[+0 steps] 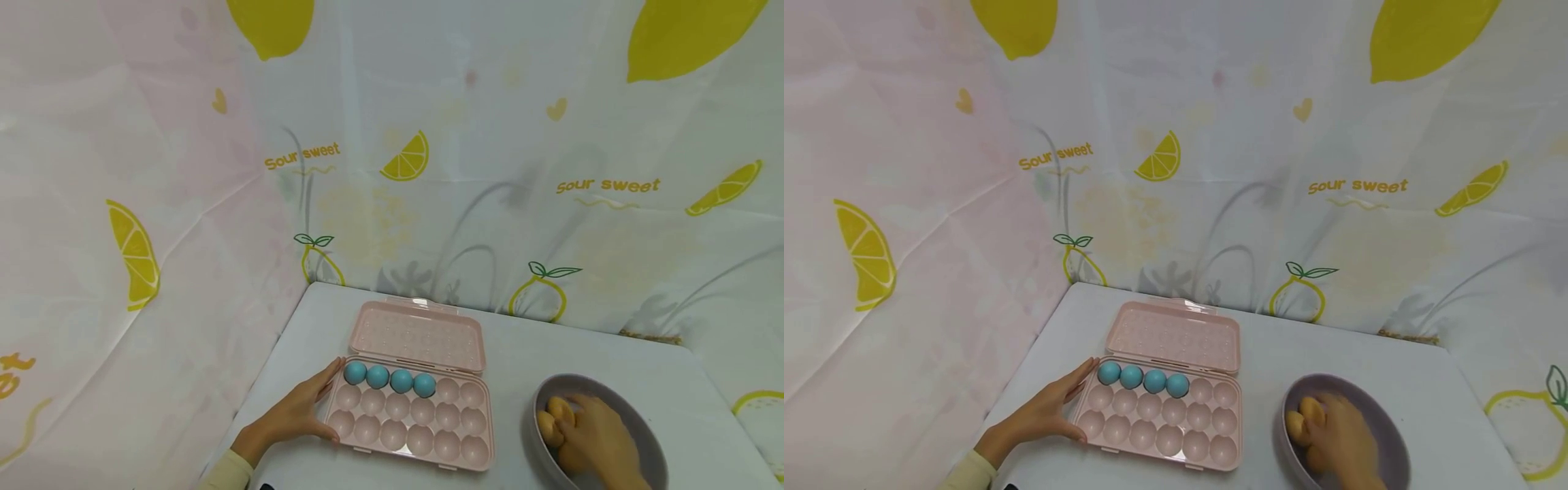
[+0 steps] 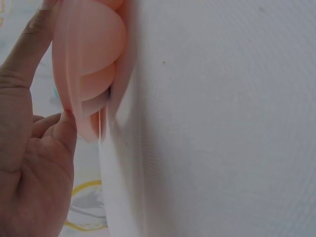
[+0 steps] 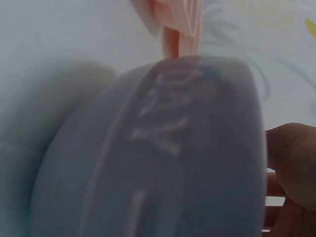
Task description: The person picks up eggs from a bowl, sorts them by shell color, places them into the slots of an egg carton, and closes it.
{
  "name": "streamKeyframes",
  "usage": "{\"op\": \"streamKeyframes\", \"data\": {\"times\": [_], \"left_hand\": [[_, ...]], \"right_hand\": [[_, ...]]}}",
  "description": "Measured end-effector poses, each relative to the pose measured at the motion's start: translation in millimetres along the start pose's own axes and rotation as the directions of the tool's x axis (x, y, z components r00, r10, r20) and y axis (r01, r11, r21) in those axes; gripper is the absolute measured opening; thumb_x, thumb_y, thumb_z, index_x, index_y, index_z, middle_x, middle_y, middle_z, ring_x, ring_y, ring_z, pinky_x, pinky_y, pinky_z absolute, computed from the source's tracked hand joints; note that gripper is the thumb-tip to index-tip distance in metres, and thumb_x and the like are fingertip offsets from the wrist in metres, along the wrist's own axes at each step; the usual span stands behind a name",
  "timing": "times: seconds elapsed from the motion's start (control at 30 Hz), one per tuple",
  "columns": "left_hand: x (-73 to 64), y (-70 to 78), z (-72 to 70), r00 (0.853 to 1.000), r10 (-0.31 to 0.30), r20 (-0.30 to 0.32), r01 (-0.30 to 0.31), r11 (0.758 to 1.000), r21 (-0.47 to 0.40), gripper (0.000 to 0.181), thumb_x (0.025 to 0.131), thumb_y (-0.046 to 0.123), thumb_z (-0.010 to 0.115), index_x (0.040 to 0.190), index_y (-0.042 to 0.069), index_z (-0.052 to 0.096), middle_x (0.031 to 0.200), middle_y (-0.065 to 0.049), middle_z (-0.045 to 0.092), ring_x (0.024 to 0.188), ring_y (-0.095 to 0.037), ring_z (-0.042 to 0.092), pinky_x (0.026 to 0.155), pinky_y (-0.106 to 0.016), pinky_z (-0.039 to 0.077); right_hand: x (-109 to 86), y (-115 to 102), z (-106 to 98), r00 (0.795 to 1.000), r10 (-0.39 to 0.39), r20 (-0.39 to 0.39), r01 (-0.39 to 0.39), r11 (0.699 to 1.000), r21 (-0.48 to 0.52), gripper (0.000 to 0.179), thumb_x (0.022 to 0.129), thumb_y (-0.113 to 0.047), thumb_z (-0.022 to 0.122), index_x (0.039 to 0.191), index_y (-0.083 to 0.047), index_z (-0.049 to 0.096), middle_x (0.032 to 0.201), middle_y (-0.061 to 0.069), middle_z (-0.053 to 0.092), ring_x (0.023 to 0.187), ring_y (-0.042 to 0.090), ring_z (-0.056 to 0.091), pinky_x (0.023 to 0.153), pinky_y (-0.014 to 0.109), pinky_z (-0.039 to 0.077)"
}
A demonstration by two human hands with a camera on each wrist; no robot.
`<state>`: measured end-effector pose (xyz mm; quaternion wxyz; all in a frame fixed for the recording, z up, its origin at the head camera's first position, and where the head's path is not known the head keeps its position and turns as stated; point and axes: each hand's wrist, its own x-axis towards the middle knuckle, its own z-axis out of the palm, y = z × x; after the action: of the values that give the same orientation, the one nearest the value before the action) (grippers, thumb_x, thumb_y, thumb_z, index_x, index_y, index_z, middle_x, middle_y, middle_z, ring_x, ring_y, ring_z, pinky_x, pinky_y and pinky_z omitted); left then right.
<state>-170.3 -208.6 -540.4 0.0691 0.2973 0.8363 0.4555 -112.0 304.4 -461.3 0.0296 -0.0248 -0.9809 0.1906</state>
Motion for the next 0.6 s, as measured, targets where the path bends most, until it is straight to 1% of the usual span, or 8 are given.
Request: {"op": "streamKeyframes", "data": {"times": [0.1, 0.17, 0.23, 0.33, 0.4, 0.47, 0.53, 0.6], "left_hand": [[0.1, -0.4, 0.1, 1.000, 0.002, -0.002, -0.002, 1.000, 0.005, 0.134, 0.054, 0.037, 0.093, 0.156, 0.003, 0.013, 0.160, -0.014, 0.020, 0.144, -0.028, 0.022, 0.111, -0.020, 0.031], [0.2, -0.4, 0.0, 1.000, -0.007, 0.004, 0.007, 1.000, -0.005, 0.134, 0.054, 0.037, 0.093, 0.156, 0.004, 0.013, 0.160, -0.014, 0.019, 0.145, -0.027, 0.021, 0.111, -0.019, 0.030], [0.3, -0.3, -0.1, 1.000, -0.017, 0.009, 0.017, 1.000, -0.017, 0.134, 0.054, 0.037, 0.093, 0.156, 0.004, 0.013, 0.160, -0.012, 0.018, 0.145, -0.024, 0.020, 0.111, -0.020, 0.030], [0.2, 0.3, -0.4, 1.000, -0.021, 0.010, 0.021, 1.000, -0.021, 0.134, 0.054, 0.036, 0.093, 0.156, 0.004, 0.012, 0.160, -0.012, 0.018, 0.145, -0.024, 0.020, 0.112, -0.021, 0.030], [0.1, 0.7, -0.5, 1.000, -0.015, 0.010, 0.015, 1.000, -0.013, 0.134, 0.054, 0.036, 0.093, 0.156, 0.003, 0.012, 0.160, -0.013, 0.018, 0.145, -0.026, 0.020, 0.112, -0.023, 0.030], [0.2, 1.2, -0.7, 1.000, -0.005, 0.008, 0.005, 1.000, 0.002, 0.134, 0.054, 0.037, 0.093, 0.156, 0.003, 0.012, 0.160, -0.015, 0.018, 0.145, -0.028, 0.020, 0.112, -0.024, 0.031], [0.4, 1.5, -0.8, 1.000, -0.002, 0.007, 0.002, 1.000, 0.012, 0.134, 0.055, 0.037, 0.093, 0.156, 0.005, 0.011, 0.160, -0.015, 0.018, 0.145, -0.029, 0.021, 0.112, -0.025, 0.031], [0.4, 1.9, -1.1, 1.000, -0.001, 0.005, 0.001, 1.000, 0.016, 0.135, 0.055, 0.037, 0.093, 0.157, 0.007, 0.010, 0.160, -0.015, 0.018, 0.145, -0.029, 0.021, 0.112, -0.025, 0.031]], "right_hand": [[0.0, 8.4, -1.8, 0.997, 0.052, 0.057, -0.052, 0.999, 0.008, 0.039, 0.080, -0.026, 0.074, 0.112, -0.004, 0.067, 0.096, 0.014, 0.066, 0.083, 0.033, 0.063, 0.064, 0.052, 0.055], [-0.9, 12.7, -1.4, 0.994, 0.079, 0.073, -0.081, 0.997, 0.017, 0.026, 0.082, -0.029, 0.073, 0.098, -0.008, 0.068, 0.087, 0.008, 0.064, 0.076, 0.027, 0.061, 0.058, 0.046, 0.052], [-2.6, 16.5, -0.8, 0.993, 0.096, 0.070, -0.098, 0.995, 0.024, 0.022, 0.084, -0.033, 0.072, 0.087, -0.012, 0.065, 0.083, 0.005, 0.063, 0.073, 0.025, 0.061, 0.055, 0.044, 0.050], [-4.2, 22.8, -1.0, 0.991, 0.109, 0.074, -0.111, 0.994, 0.016, 0.029, 0.084, -0.037, 0.071, 0.092, -0.010, 0.068, 0.090, 0.011, 0.067, 0.079, 0.032, 0.063, 0.060, 0.048, 0.052], [-4.3, 27.6, -2.2, 0.990, 0.111, 0.088, -0.112, 0.994, 0.007, 0.038, 0.084, -0.036, 0.071, 0.106, -0.005, 0.069, 0.102, 0.018, 0.067, 0.089, 0.042, 0.063, 0.066, 0.055, 0.053], [-3.9, 31.9, -4.5, 0.988, 0.109, 0.109, -0.109, 0.994, -0.008, 0.050, 0.082, -0.034, 0.072, 0.116, 0.001, 0.065, 0.110, 0.025, 0.065, 0.094, 0.048, 0.061, 0.069, 0.058, 0.053], [-3.2, 35.8, -6.7, 0.987, 0.103, 0.123, -0.102, 0.995, -0.015, 0.053, 0.081, -0.033, 0.073, 0.117, 0.004, 0.064, 0.109, 0.027, 0.065, 0.092, 0.047, 0.062, 0.069, 0.058, 0.053], [-2.4, 39.1, -8.5, 0.991, 0.077, 0.111, -0.074, 0.997, -0.027, 0.056, 0.079, -0.033, 0.075, 0.116, 0.008, 0.063, 0.106, 0.027, 0.066, 0.089, 0.045, 0.063, 0.070, 0.058, 0.054]]}}
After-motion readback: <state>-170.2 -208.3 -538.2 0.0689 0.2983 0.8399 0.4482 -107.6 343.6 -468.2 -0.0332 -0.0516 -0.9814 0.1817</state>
